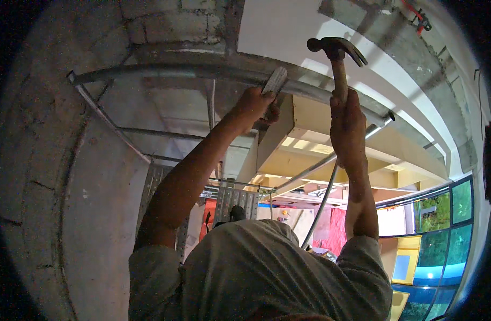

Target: The person positions metal ceiling grid components against a concrete block wall and uses a hammer to secure them in place while standing on scaffolding.

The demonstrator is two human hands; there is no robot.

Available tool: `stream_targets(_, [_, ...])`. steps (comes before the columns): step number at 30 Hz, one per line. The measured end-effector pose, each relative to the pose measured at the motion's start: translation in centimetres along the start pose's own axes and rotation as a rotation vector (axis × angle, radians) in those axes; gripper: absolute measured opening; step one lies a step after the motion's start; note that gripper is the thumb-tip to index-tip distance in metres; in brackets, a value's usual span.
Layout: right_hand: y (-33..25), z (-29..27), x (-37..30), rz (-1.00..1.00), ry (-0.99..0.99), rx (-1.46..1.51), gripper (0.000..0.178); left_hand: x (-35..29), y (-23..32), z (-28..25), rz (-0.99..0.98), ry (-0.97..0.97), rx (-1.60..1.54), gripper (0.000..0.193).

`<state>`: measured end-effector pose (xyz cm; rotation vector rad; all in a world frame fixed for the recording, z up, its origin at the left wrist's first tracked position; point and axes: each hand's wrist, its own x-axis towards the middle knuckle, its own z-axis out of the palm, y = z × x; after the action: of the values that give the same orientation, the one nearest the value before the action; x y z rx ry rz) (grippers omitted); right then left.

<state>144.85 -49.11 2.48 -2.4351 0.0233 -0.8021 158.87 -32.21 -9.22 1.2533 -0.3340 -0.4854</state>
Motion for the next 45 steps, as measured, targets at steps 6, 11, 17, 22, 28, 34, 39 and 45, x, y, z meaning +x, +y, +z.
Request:
stream_targets(6, [3.0, 1.2, -1.3, 0.067, -0.082, 0.122, 0.023, -0.6, 0.9, 0.1, -0.137, -0.098, -0.092, 0.040])
stream_targets(11, [4.4, 2.1, -1.6, 0.089, -0.109, 0.099, 0.027, -0.3, 0.2, 0.2, -0.174, -0.168, -0.463, 0.039])
stream_targets(17, [4.7, 2.1, -1.7, 0.070, -0.089, 0.084, 0.028, -1.1, 0.8, 2.0, -0.094, -0.158, -0.328, 0.035])
stream_targets(22, [5.1, 2.4, -2.0, 0.092, -0.099, 0.166, 0.028, -1.6, 2.0, 1.7, -0.089, 0.033, 0.124, 0.036])
stream_targets(28, [6.1, 3.9, -2.8, 0.035, -0.134, 0.182, 0.028, -0.9, 0.9, 1.5, -0.071, 0.171, 0.253, 0.034])
stream_targets(34, [7.1, 6.0, -3.2, 0.119, -0.122, 0.331, 0.029, 0.6, -0.5, 0.6, 0.006, 0.005, 0.024, 0.029])
stream_targets(39, [7.4, 7.6, -3.5, 0.115, -0.048, 0.458, 0.030, -0.9, 0.9, 0.9, -0.019, 0.021, -0.077, 0.025])
stream_targets(45, [6.5, 6.5, -2.8, 0.026, 0.077, 0.543, 0.026, -1.8, 3.0, 0.0, 0.007, 0.191, 0.202, 0.028])
